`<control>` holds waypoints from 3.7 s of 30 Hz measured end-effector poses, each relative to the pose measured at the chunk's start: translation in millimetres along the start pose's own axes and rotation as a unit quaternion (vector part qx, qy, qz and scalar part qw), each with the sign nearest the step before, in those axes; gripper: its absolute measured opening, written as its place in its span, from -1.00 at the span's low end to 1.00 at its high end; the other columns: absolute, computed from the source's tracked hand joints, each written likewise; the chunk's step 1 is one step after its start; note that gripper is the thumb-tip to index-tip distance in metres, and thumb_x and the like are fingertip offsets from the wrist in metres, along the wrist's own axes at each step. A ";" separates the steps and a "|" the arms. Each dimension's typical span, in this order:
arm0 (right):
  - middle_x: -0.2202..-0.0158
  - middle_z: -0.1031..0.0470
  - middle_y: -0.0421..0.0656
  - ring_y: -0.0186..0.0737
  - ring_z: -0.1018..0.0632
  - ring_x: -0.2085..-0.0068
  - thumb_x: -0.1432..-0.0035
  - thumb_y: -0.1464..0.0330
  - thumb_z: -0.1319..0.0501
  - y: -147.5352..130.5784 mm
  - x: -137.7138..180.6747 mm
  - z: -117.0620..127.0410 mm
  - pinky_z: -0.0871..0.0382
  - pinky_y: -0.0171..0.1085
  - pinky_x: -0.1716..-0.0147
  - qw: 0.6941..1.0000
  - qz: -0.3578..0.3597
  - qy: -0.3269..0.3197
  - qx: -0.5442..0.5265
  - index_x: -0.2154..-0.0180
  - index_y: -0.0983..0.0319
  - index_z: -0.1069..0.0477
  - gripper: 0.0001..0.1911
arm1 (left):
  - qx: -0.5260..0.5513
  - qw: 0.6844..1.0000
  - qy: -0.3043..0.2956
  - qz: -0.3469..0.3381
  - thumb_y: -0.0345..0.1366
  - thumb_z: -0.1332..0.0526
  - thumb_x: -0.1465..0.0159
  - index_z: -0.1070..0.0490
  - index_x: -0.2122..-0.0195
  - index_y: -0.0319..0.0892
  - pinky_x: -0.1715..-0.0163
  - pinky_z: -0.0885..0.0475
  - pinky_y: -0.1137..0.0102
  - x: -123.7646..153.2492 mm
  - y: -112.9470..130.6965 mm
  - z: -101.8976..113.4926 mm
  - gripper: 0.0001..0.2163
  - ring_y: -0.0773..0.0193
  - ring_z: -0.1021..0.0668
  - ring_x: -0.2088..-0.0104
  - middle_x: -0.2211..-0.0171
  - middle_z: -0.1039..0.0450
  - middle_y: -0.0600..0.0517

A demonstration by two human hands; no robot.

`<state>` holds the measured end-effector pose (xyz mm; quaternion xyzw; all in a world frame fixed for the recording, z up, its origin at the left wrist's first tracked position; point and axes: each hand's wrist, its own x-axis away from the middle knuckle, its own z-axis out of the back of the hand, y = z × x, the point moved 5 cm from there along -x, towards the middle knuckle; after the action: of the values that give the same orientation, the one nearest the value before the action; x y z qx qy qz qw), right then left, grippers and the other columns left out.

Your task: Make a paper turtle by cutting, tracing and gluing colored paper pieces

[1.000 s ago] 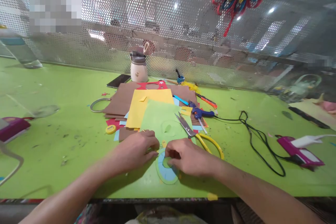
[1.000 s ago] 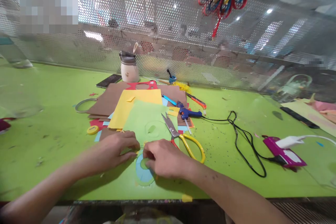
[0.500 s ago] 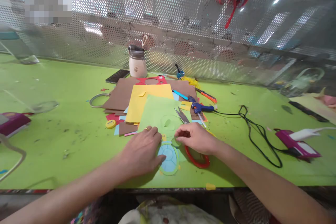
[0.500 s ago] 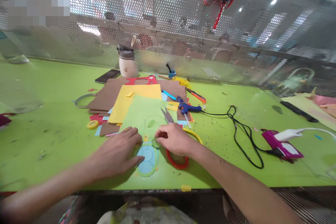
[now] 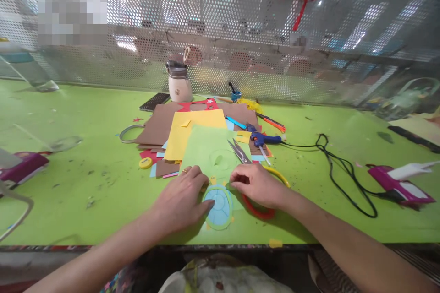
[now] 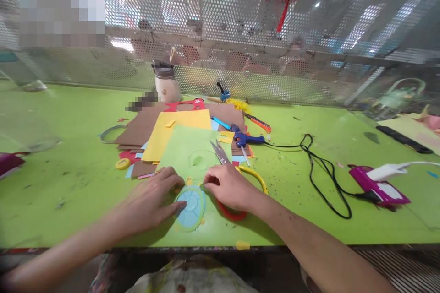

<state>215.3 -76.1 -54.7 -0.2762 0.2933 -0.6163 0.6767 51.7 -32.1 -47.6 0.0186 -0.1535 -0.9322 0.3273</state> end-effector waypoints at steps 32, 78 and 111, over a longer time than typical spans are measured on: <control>0.40 -0.57 -0.12 -0.22 -0.49 0.38 -0.10 0.49 -0.17 -17.6 15.6 -14.3 -0.27 -0.30 0.34 0.998 0.042 -0.007 0.053 0.19 0.26 -0.51 -0.77 | -0.170 0.985 0.003 0.017 -0.58 -0.01 -0.15 -0.43 0.35 -0.27 0.31 -0.38 0.26 -9.7 18.8 -2.1 -0.77 0.06 -0.47 0.27 0.34 -0.42 -0.16; 0.55 -0.42 -0.27 -0.35 -0.42 0.52 -0.02 0.48 -0.25 -1.5 -17.1 -22.1 -0.30 -0.38 0.53 0.986 -0.036 0.034 -0.157 0.16 0.29 -0.45 -0.73 | 0.456 0.884 -0.028 0.103 -0.24 -0.28 0.04 -0.39 0.43 -0.22 0.55 -0.18 0.46 -36.7 -15.7 -6.4 -0.81 0.36 -0.35 0.57 0.63 -0.35 0.14; 0.37 -0.52 -0.12 -0.23 -0.48 0.35 -0.17 0.35 -0.15 -38.9 -22.3 -13.0 -0.26 -0.32 0.37 0.983 0.068 -0.016 0.169 0.32 0.26 -0.52 -0.82 | 0.267 0.947 0.007 0.181 -0.20 -0.31 0.10 -0.45 0.46 -0.18 0.47 -0.29 0.43 18.0 -180.7 58.3 -0.79 0.26 -0.45 0.52 0.60 -0.42 0.12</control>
<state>178.0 -57.5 -33.6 -0.1472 0.1915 -0.6052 0.7586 -79.6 106.2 -44.8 0.0841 -0.3951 -0.7821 0.4744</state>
